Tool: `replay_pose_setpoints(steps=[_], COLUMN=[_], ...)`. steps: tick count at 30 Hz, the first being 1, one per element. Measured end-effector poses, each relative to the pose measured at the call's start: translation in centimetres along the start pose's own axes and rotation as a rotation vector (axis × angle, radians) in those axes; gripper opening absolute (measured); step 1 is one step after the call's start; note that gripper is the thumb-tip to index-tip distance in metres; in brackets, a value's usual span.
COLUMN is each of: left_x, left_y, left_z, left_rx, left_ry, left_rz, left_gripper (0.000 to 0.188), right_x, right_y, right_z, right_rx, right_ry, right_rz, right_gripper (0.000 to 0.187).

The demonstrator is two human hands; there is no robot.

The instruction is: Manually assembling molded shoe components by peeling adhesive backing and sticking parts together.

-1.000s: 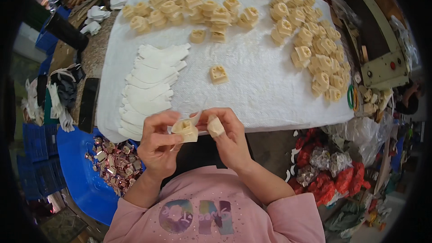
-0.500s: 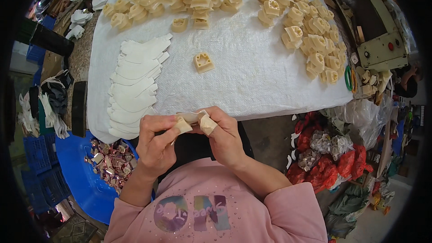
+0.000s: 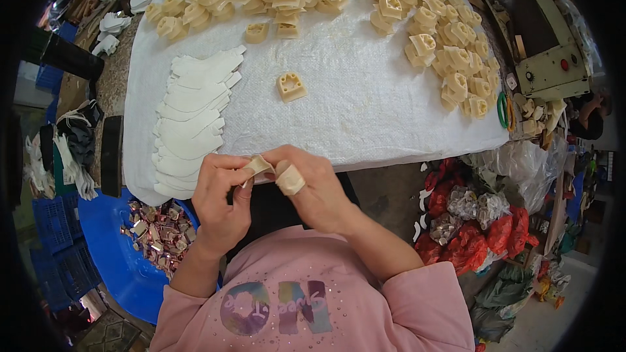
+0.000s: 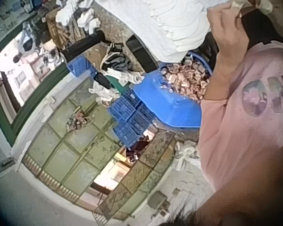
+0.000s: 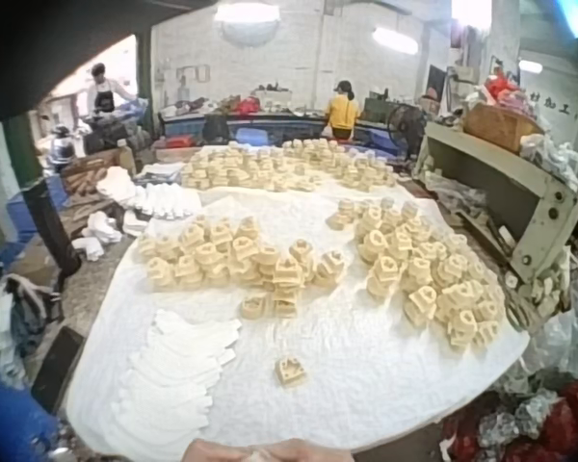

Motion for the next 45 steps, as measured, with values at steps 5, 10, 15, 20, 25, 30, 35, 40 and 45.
replay_pose_setpoints(steps=[5, 10, 15, 20, 25, 30, 35, 40, 45], left_x=[0.4, 1.2, 1.2, 1.5, 2.0, 2.9, 2.9, 2.8, 1.2], left_y=[-0.8, -0.4, -0.3, -0.4, -1.7, -1.9, -1.5, -1.4, 0.2], left_z=[-2.2, 0.0, -0.6, -2.2, -4.8, -4.6, -4.6, -4.0, -2.5], left_rx=[-0.212, 0.037, -0.060, -0.267, -0.634, -0.611, -0.618, -0.520, -0.292], left_ry=[-0.404, -0.295, -0.261, -0.496, -0.765, -0.796, -0.747, -0.595, -0.259], left_rz=[0.025, -0.077, -0.077, 0.008, 0.161, 0.138, 0.086, 0.050, 0.023], left_gripper=[0.015, 0.021, 0.019, 0.015, 0.013, 0.014, 0.013, 0.013, 0.011], right_x=[-0.9, 0.4, 0.6, 0.2, -0.8, -0.9, -1.4, -1.2, -1.6], right_y=[0.9, 1.3, 1.5, 2.2, 1.9, 1.4, 1.7, 1.3, 1.3], right_z=[2.8, 2.3, 3.4, 2.8, 1.0, -1.6, -0.2, -3.0, -2.0], right_rx=[0.284, 0.278, 0.400, 0.217, -0.022, -0.249, -0.141, -0.355, -0.347], right_ry=[0.388, 0.406, 0.315, 0.194, 0.237, -0.297, -0.029, -0.511, -0.323], right_rz=[-0.052, -0.240, -0.207, -0.091, -0.041, 0.118, 0.161, 0.142, 0.043], right_gripper=[0.027, 0.032, 0.032, 0.033, 0.024, 0.014, 0.014, 0.011, 0.014])
Point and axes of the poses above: each hand's wrist, its own y-axis towards the middle knuckle, its own x-axis out of the palm, z = x × y, the point moved 9 cm from there along y, towards the middle knuckle
